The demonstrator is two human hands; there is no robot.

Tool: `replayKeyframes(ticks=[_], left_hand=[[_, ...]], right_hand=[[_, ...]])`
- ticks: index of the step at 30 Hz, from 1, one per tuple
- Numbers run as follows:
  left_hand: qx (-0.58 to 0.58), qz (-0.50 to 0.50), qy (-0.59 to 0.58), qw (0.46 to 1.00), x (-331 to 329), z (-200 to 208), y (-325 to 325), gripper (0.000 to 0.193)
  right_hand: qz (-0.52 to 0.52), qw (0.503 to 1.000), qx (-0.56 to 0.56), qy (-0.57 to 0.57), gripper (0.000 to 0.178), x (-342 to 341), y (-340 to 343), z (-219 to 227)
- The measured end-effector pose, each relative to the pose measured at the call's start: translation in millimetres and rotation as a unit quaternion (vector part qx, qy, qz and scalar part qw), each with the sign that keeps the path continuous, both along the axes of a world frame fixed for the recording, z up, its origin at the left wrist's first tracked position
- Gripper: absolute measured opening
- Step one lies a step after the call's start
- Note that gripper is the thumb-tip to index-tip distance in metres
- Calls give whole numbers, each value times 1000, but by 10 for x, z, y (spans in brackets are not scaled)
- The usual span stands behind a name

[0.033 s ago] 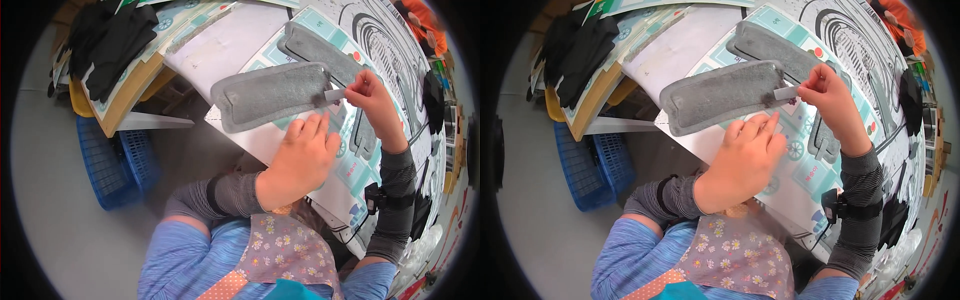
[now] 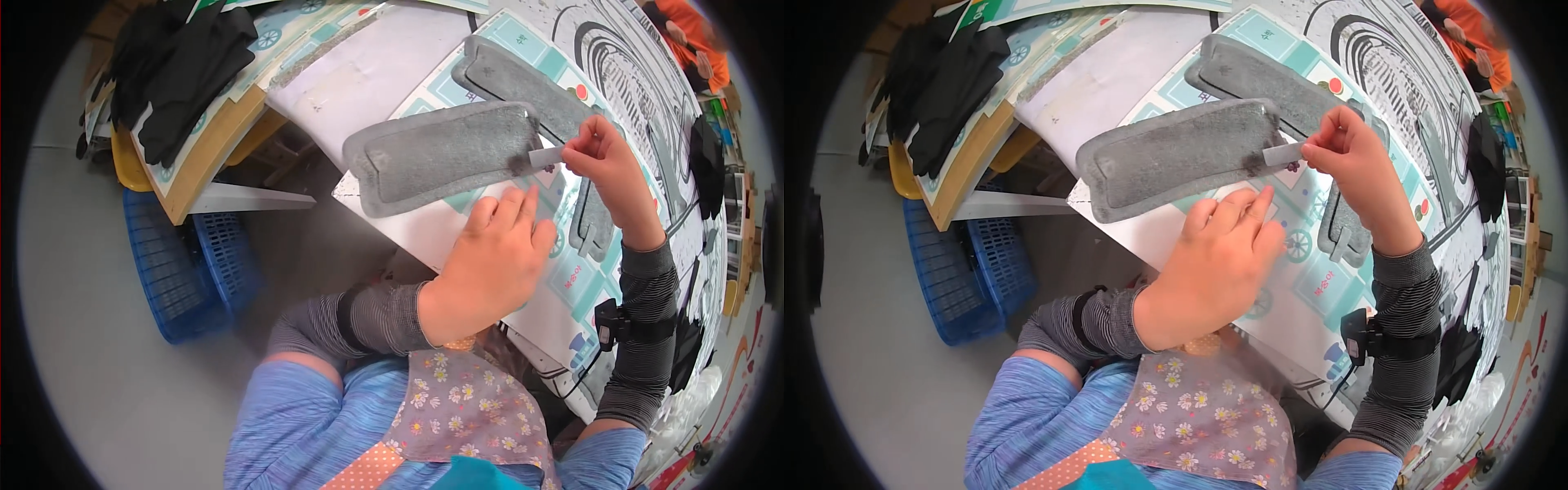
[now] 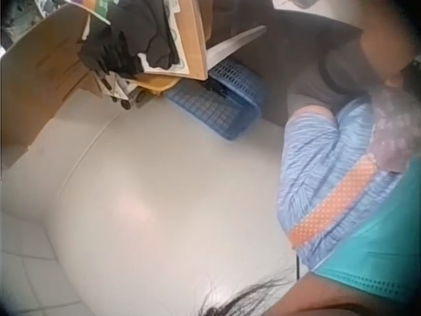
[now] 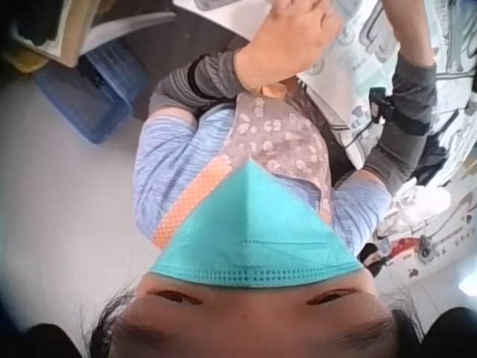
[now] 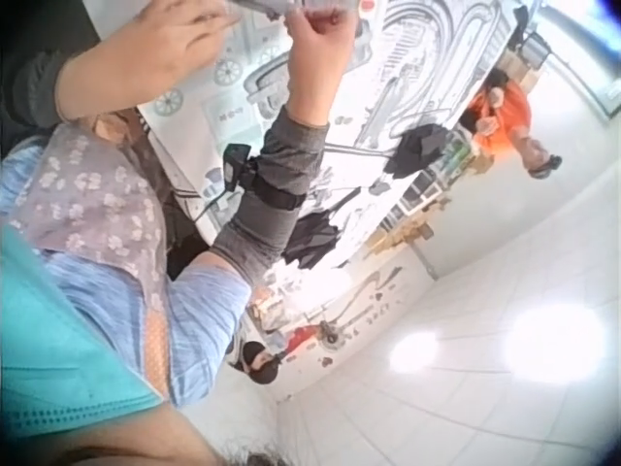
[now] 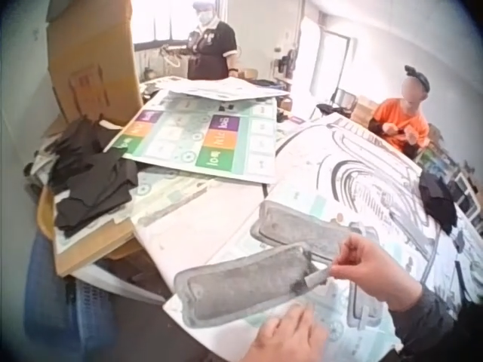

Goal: Applying adhesive strips and organizing grey shoe components on an assembly table.

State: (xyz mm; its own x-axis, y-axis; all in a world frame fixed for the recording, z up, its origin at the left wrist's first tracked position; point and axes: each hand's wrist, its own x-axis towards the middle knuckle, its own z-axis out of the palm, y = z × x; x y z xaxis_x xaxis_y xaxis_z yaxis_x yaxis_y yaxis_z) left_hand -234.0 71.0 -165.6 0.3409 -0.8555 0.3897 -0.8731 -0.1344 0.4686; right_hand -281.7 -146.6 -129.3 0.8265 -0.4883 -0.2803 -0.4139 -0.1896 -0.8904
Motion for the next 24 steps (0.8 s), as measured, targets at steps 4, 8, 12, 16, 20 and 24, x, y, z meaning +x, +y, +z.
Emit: replayKeyframes(ticks=[4, 8, 12, 16, 20, 24], left_hand=[[-19, -23, 11, 1000, -14, 14, -28, 15], [-16, -21, 21, 999, 94, 44, -61, 16], [-12, -29, 7, 999, 197, -4, -109, 19], [-13, -24, 1, 1000, 266, -16, -166, 19], [-20, -17, 2, 1000, 300, -32, -225, 18], [-25, -14, 3, 1000, 313, -29, -280, 17]], right_hand=[[12, 1000, -3, 15, 18, -43, 33, 45], [29, 999, -22, -3, 18, -7, 26, -46], [20, 999, -43, 12, 18, 55, 66, -7], [-3, 999, -47, -12, 18, 82, -5, -54], [-3, 997, -73, 14, 19, 130, -14, -62], [-1, 994, -105, 19, 20, 147, -23, -107]])
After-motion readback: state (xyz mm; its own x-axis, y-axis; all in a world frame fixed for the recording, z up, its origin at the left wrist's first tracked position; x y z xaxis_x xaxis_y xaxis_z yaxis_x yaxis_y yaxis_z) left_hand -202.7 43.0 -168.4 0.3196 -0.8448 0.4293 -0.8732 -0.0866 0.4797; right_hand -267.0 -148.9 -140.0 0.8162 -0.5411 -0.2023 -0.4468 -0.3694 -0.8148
